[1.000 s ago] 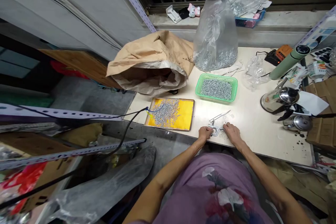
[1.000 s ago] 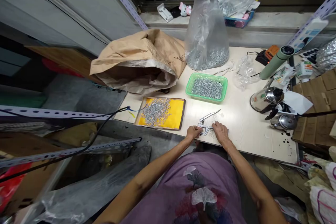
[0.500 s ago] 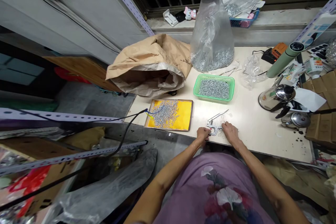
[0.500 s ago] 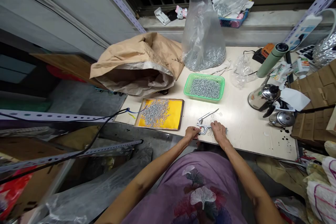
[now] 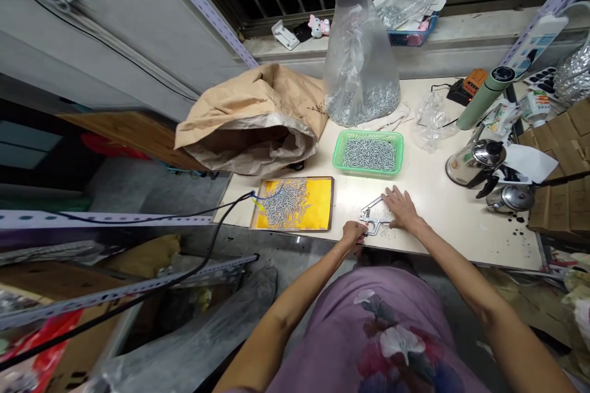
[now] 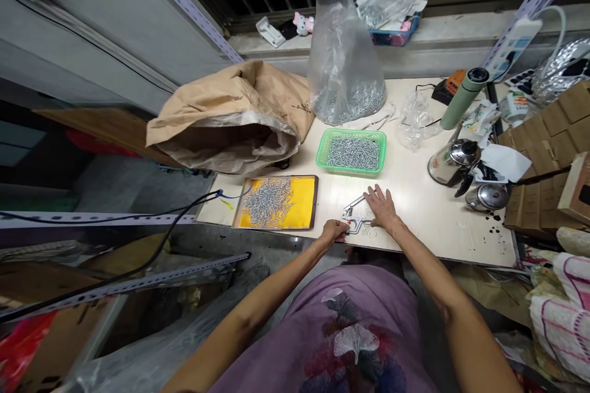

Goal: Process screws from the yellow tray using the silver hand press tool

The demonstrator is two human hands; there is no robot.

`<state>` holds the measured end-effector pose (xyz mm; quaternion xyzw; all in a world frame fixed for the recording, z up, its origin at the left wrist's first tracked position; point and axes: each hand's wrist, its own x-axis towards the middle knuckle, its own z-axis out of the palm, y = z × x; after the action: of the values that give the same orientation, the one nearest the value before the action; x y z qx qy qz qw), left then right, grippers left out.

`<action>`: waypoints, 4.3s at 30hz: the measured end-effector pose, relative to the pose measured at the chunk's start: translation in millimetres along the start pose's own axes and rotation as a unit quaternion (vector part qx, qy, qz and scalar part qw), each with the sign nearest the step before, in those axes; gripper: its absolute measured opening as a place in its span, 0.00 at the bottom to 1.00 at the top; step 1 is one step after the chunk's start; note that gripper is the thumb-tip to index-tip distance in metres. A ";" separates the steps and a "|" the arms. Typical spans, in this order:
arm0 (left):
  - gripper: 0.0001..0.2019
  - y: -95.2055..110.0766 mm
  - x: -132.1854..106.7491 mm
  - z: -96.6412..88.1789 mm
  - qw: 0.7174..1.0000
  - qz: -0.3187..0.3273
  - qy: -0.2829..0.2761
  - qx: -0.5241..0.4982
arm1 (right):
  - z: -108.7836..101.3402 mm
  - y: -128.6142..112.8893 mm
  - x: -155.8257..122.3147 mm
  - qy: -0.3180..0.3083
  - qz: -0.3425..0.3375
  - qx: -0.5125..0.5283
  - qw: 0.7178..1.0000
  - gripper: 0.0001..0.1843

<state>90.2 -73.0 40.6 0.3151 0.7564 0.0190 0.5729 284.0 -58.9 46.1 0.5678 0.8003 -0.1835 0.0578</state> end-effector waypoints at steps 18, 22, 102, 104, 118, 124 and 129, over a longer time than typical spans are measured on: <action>0.07 -5.1 -9.7 2.8 0.997 0.039 0.044 0.054 | 0.1 -9.3 -3.9 -0.005 0.011 -0.037 0.999 0.27; 0.06 -17.1 -9.8 7.6 0.922 0.265 0.144 0.242 | 2.9 -14.4 -8.5 0.005 0.023 -0.036 0.999 0.22; 0.10 -4.1 59.0 -170.3 0.776 0.310 0.201 0.511 | -10.2 -43.7 -27.7 0.062 0.052 0.143 0.986 0.15; 0.11 -2.6 57.4 -171.9 0.781 0.307 0.214 0.500 | 12.1 -51.3 -43.0 0.021 0.066 0.124 0.990 0.13; 0.04 5.9 7.5 -54.9 0.989 0.143 0.019 0.002 | -5.2 -30.8 -31.7 -0.039 0.073 -0.049 0.995 0.14; 0.06 -2.2 3.6 -7.8 0.996 0.092 0.021 -0.001 | 3.2 -25.7 -29.4 -0.030 0.069 -0.035 0.997 0.13; 0.05 -5.4 2.4 -2.1 0.994 0.094 0.035 0.038 | 5.5 -27.1 -28.5 -0.040 0.074 -0.036 0.996 0.13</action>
<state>85.5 -75.4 37.1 0.4051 0.7432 0.0548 0.5296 268.0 -93.9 55.8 0.6151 0.7595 -0.1721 0.1233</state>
